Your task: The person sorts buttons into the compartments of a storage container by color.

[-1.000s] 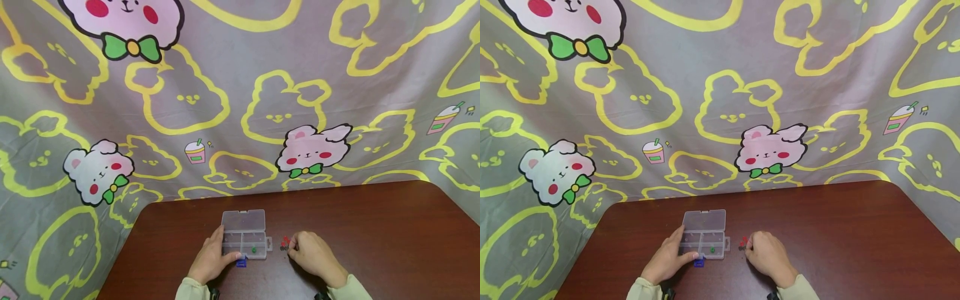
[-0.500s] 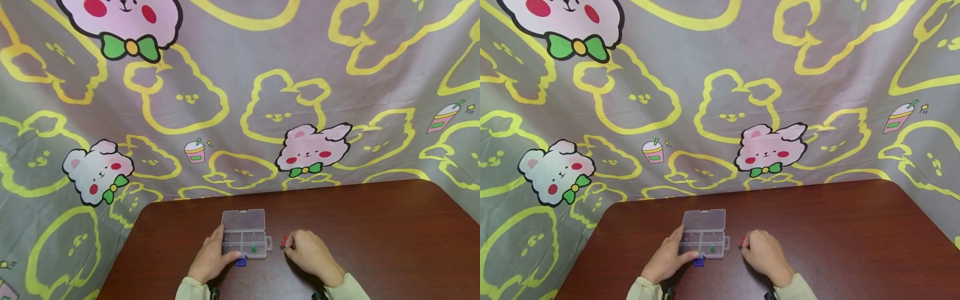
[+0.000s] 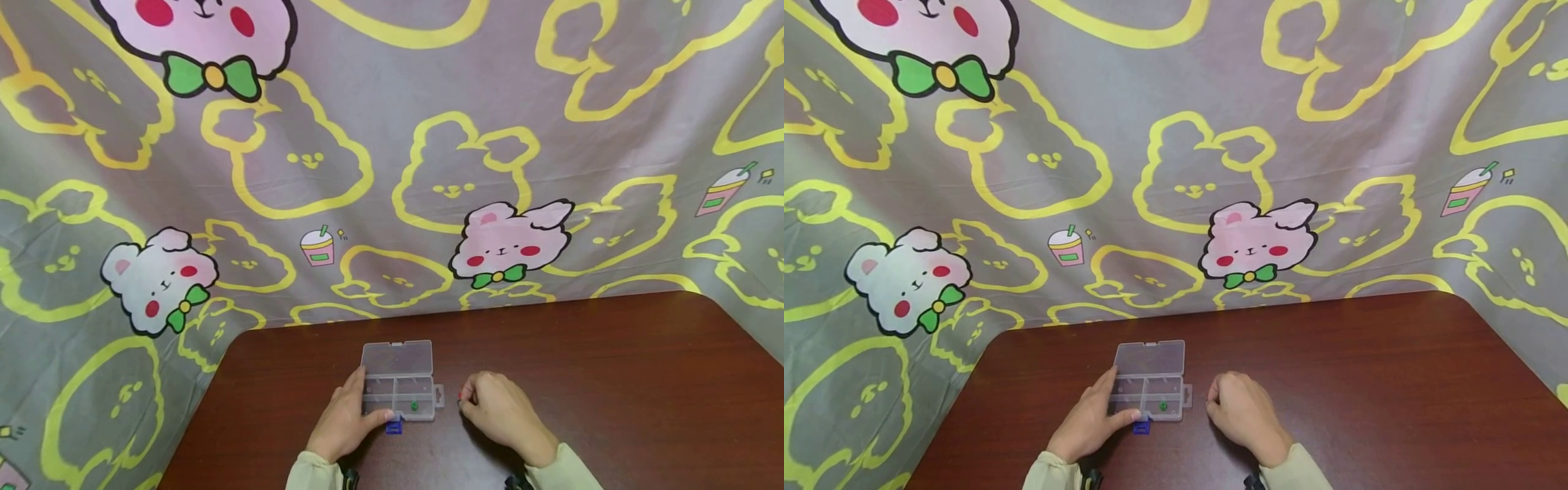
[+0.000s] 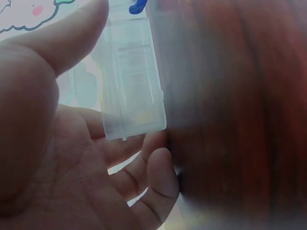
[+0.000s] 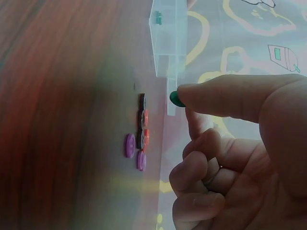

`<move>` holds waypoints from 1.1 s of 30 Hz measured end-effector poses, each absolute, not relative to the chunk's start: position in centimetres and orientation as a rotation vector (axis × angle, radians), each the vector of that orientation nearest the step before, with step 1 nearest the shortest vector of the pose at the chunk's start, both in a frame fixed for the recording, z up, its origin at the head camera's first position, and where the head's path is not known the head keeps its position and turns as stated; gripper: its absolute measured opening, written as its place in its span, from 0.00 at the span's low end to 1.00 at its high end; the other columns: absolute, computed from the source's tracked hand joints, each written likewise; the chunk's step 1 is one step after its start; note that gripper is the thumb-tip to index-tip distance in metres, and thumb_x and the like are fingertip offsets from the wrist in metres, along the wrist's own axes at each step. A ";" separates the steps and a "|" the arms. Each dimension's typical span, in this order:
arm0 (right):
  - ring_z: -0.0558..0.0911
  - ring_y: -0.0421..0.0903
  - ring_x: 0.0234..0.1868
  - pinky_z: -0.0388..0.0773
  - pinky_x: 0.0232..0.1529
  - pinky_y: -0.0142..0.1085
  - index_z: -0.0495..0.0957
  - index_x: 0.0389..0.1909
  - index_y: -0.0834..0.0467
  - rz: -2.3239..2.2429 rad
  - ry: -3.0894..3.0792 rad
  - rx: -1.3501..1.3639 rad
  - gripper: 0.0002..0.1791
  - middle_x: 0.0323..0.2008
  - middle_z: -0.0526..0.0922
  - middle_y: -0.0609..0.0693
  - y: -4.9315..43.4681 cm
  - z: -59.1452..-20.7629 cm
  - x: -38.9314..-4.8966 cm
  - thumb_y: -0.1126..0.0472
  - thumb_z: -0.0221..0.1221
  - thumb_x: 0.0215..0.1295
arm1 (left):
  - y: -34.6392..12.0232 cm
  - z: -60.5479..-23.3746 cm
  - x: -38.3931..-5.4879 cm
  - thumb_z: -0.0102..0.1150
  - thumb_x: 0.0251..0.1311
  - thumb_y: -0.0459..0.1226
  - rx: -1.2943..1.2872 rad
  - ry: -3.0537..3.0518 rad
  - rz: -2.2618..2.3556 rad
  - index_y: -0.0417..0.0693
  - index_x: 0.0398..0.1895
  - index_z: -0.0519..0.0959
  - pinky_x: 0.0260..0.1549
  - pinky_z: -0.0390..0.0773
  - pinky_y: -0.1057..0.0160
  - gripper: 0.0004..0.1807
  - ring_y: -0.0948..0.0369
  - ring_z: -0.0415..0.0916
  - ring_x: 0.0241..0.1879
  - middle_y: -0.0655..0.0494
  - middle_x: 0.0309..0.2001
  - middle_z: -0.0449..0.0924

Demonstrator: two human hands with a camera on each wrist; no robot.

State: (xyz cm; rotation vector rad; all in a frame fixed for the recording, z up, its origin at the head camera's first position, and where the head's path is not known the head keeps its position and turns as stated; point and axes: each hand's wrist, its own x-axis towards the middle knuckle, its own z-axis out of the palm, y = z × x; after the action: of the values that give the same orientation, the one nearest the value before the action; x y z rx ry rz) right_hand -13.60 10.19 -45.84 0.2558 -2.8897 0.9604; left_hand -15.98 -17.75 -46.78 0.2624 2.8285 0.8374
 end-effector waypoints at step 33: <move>0.65 0.34 0.22 0.64 0.22 0.32 0.74 0.20 0.47 0.887 -2.798 0.323 0.13 0.20 0.65 0.37 7.9 -45.5 -13.6 0.65 0.69 0.49 | -17.6 -46.4 -15.9 0.69 0.56 0.59 0.213 2.806 0.828 0.35 0.78 0.54 0.65 0.60 0.34 0.57 0.31 0.54 0.71 0.35 0.75 0.56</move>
State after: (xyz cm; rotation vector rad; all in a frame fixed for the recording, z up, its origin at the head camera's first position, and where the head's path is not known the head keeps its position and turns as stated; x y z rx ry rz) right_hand -13.64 7.88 -45.53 0.3230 -2.7978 0.8865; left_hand -15.92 -17.60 -46.38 0.2132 2.8058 0.8281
